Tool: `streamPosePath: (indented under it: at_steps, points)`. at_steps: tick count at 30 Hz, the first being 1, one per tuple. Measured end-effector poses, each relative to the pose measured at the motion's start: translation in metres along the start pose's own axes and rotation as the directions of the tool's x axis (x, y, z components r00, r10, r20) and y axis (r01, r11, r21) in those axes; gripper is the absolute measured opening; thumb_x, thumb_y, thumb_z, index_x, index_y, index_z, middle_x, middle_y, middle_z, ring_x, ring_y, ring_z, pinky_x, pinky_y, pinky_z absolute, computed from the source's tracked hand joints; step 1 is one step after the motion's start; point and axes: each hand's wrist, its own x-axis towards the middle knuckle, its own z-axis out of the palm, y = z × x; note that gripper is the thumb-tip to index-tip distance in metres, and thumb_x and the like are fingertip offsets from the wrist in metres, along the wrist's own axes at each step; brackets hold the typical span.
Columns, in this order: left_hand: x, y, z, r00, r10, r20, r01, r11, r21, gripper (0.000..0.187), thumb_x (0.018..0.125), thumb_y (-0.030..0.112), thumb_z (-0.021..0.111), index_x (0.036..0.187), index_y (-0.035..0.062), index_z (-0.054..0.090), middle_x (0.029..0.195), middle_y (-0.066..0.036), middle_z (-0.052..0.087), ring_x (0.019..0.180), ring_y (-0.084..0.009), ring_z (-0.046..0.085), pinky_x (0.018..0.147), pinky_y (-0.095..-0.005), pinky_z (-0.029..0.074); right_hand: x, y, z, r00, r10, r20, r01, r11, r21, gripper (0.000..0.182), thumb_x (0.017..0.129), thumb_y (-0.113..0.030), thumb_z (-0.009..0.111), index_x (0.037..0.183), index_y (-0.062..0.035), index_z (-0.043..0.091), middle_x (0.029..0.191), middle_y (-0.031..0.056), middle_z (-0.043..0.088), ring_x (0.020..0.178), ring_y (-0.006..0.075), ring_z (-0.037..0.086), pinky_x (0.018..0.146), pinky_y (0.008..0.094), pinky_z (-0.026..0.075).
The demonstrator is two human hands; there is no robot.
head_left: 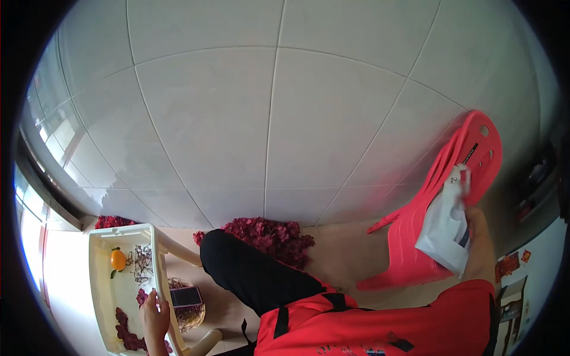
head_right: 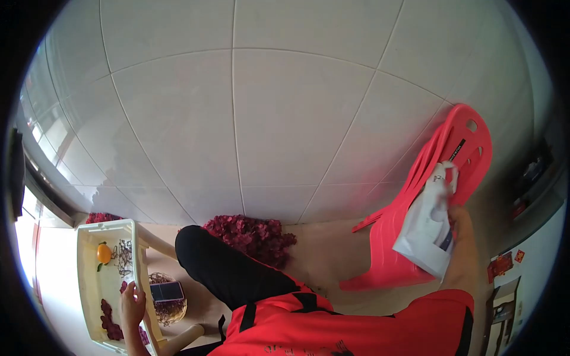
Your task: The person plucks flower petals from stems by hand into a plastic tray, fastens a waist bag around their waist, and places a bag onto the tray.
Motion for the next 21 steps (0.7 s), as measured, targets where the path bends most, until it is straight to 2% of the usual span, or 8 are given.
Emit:
streamPosePath:
  at_steps: [4,9,12,14,16,17,19,21]
  points:
    - [0.009,-0.003,0.001,0.969,0.201,-0.142,-0.177,0.971,0.163,0.035,0.077,0.016,0.059,0.108,-0.0001,0.06,0.086,-0.018,0.065,0.074,-0.0358,0.061,0.065,-0.0428,0.048,-0.039,-0.018,-0.015,0.997,-0.058,-0.055,0.066,0.986,0.155,0.025,0.07,-0.015,0.054,0.09,-0.002,0.061,0.082,0.0105,0.059,0.073,0.0209,0.054,0.064,0.032,0.044]
    - [0.017,0.071,-0.045,0.985,0.151,-0.086,-0.131,0.97,0.205,0.036,0.076,0.016,0.061,0.108,-0.0005,0.059,0.093,-0.018,0.066,0.081,-0.0354,0.062,0.071,-0.0416,0.049,0.007,0.026,-0.049,0.986,-0.149,-0.069,0.164,0.924,0.346,0.021,0.065,-0.007,0.056,0.085,-0.0002,0.06,0.074,0.0097,0.058,0.066,0.0176,0.052,0.058,0.0283,0.043]
    - [0.013,0.107,-0.056,0.982,0.158,-0.101,-0.148,0.984,0.095,0.038,0.076,0.015,0.06,0.11,-0.0005,0.059,0.094,-0.017,0.066,0.081,-0.0344,0.062,0.072,-0.0404,0.049,0.061,0.011,-0.06,0.967,-0.245,-0.066,0.247,0.845,0.474,0.019,0.063,-0.002,0.056,0.081,0.0008,0.06,0.07,0.0092,0.057,0.062,0.0156,0.051,0.055,0.026,0.043]
    - [0.015,0.117,-0.052,0.951,0.261,-0.169,-0.269,0.963,-0.025,0.034,0.075,0.011,0.062,0.108,-0.0002,0.06,0.096,-0.017,0.066,0.078,-0.0353,0.062,0.069,-0.0405,0.049,-0.001,-0.079,-0.057,0.844,-0.537,0.023,0.481,0.773,0.413,0.016,0.063,0.002,0.053,0.079,0.0029,0.056,0.072,0.0073,0.057,0.062,0.0159,0.05,0.056,0.0289,0.041]
    - [0.012,0.139,-0.05,0.903,0.367,-0.224,-0.389,0.919,-0.062,0.031,0.076,0.009,0.062,0.106,-0.001,0.062,0.096,-0.016,0.066,0.077,-0.0316,0.063,0.068,-0.0361,0.05,-0.078,-0.127,-0.047,0.673,-0.738,-0.044,0.731,0.654,0.195,0.014,0.067,0.007,0.051,0.079,0.0007,0.054,0.071,0.0067,0.057,0.057,0.0165,0.044,0.055,0.0301,0.039]
    - [0.007,0.154,-0.052,0.901,0.36,-0.241,-0.384,0.921,-0.06,0.031,0.076,0.009,0.062,0.106,-0.001,0.062,0.096,-0.016,0.066,0.077,-0.0316,0.063,0.068,-0.0361,0.05,-0.11,-0.14,-0.045,0.653,-0.752,-0.095,0.757,0.651,0.056,0.012,0.069,0.006,0.052,0.08,0.0002,0.053,0.069,0.0086,0.053,0.058,0.0186,0.041,0.056,0.0314,0.038]
    - [-0.009,0.187,-0.058,0.891,0.352,-0.286,-0.444,0.81,-0.383,0.026,0.076,0.004,0.062,0.101,-0.0029,0.064,0.094,-0.014,0.066,0.074,-0.0258,0.062,0.066,-0.0311,0.049,-0.141,-0.146,-0.031,0.502,-0.848,-0.171,0.853,0.454,0.257,0.009,0.069,0.005,0.053,0.077,0.0001,0.053,0.067,0.0103,0.05,0.056,0.0216,0.041,0.055,0.0332,0.038]
    - [-0.021,0.211,-0.061,0.774,0.471,-0.423,-0.627,0.667,-0.403,0.024,0.073,-0.001,0.063,0.097,-0.0033,0.065,0.094,-0.013,0.066,0.073,-0.0211,0.06,0.066,-0.028,0.049,-0.166,-0.145,-0.025,0.303,-0.934,-0.19,0.936,0.254,0.245,0.008,0.069,0.004,0.054,0.075,-0.0004,0.054,0.067,0.0094,0.051,0.055,0.0237,0.043,0.052,0.0338,0.038]
